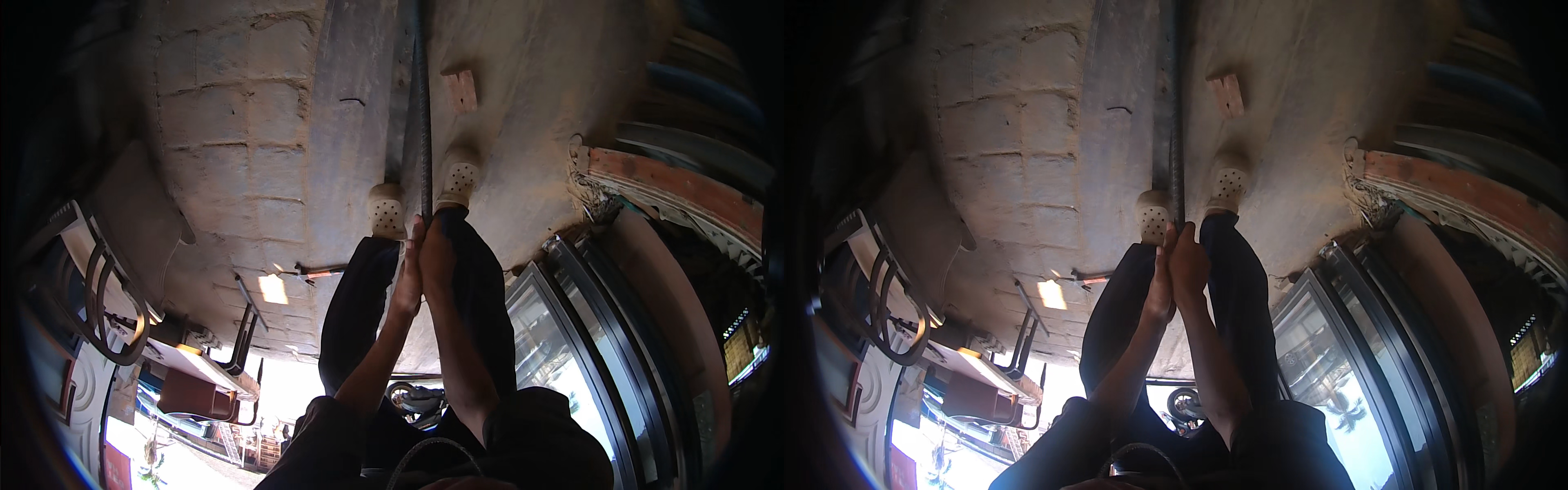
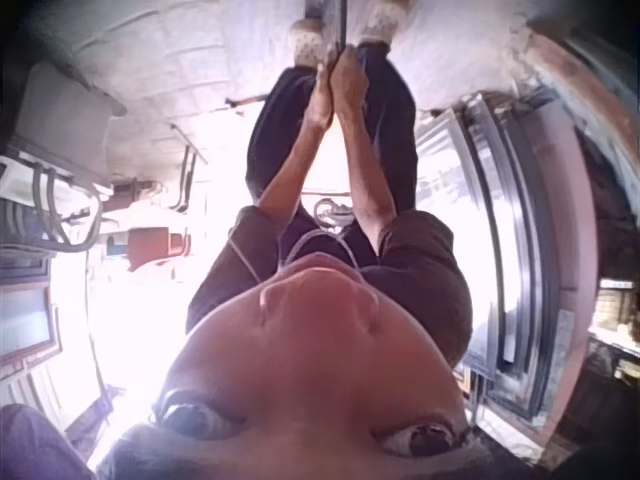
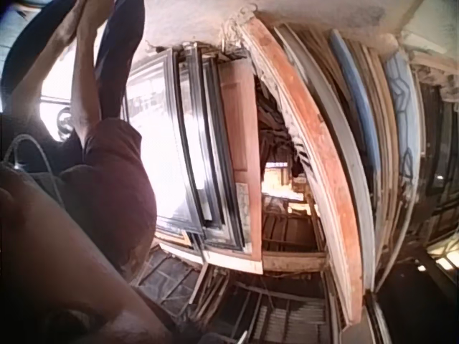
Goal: The person sits on the floor and uses a hammer to strike a long metal rod placed on a brick. They repeatedly reposition the rod and hammer different sections along its length.
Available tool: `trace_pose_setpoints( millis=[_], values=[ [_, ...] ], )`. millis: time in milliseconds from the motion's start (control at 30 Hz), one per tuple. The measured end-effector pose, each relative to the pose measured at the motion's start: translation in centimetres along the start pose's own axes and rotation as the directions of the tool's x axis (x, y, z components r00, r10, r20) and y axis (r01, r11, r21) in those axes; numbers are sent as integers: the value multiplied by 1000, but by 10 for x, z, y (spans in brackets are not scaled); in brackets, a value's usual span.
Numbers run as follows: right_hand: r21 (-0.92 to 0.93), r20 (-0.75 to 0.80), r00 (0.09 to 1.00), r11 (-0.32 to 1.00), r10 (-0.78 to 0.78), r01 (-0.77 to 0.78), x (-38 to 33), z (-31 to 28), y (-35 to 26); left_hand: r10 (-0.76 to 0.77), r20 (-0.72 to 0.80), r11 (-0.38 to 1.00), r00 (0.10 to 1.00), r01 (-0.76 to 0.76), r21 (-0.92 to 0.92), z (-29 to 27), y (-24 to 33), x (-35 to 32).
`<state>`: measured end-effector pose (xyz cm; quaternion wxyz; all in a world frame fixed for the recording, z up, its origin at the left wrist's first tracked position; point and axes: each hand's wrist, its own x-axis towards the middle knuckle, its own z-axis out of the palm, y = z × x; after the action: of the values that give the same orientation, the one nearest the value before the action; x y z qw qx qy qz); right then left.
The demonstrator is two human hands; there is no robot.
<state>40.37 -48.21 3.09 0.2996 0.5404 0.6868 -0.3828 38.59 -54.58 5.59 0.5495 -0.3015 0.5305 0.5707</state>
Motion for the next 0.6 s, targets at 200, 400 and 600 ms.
trace_pose_setpoints(
  millis=[200,400,600],
  values=[
    [-44,-93,995,998,-45,42,-29,-67,-58,92,68,985,993,-81,-152,55,65,-49],
    [13,-81,997,1000,-4,5,-29,-75,-71,127,15,984,992,-124,-130,63,82,-59],
    [97,-25,998,994,61,-59,-42,-98,-93,139,-69,983,988,-146,-108,84,111,-78]
  ],
)
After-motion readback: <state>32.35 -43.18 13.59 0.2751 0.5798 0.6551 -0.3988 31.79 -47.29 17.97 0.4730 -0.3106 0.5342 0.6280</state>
